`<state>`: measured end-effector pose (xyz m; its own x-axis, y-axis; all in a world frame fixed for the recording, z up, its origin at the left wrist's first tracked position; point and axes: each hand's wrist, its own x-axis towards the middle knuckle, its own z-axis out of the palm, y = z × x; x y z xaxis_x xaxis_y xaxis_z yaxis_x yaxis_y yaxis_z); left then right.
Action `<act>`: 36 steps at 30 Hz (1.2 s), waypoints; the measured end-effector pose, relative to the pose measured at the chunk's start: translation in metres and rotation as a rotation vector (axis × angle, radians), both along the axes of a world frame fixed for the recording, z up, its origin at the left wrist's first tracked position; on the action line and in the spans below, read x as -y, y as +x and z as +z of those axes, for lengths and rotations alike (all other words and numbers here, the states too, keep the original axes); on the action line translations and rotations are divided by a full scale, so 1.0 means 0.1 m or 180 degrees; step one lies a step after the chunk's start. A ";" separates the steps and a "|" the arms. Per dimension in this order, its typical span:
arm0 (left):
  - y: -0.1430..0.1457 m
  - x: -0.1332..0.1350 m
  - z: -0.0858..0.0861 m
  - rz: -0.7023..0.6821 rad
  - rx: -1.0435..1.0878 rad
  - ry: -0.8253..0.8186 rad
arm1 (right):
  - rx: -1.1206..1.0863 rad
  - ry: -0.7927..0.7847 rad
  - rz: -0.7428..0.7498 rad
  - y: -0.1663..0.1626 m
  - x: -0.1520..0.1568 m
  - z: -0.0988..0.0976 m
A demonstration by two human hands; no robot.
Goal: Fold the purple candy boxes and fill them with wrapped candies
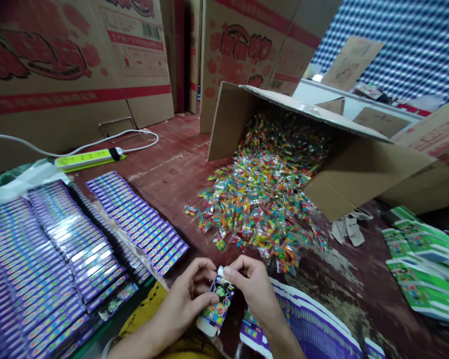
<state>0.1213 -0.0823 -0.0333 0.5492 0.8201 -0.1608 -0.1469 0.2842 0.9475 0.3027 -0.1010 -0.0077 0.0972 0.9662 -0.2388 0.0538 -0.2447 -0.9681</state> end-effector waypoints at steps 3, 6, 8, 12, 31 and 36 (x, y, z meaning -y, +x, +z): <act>-0.02 -0.01 0.02 -0.0050 -0.0074 -0.0051 | 0.0472 0.0219 -0.0060 -0.07 0.06 0.00; -0.05 0.00 0.00 -0.0051 -0.0138 0.0006 | 0.1015 0.0658 -0.0122 -0.12 0.16 0.03; -0.06 0.00 -0.04 -0.0048 -0.0169 0.0012 | 0.1146 0.0757 0.0082 -0.10 0.20 0.07; -0.07 -0.01 -0.07 -0.0072 -0.0036 -0.0156 | 0.1222 0.0546 0.0619 0.02 0.07 0.12; -0.15 -0.08 0.01 -0.0294 0.0215 -0.0568 | 0.1567 0.0668 -0.0092 0.27 -0.36 0.02; -0.06 -0.09 -0.06 -0.0161 -0.0096 -0.0103 | 0.0717 0.0733 -0.0534 0.25 -0.02 0.25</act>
<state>0.1154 -0.0728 -0.0394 0.5843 0.7855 -0.2037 -0.1032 0.3209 0.9415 0.3276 -0.0994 0.0176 0.2843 0.9583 0.0285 0.2495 -0.0452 -0.9673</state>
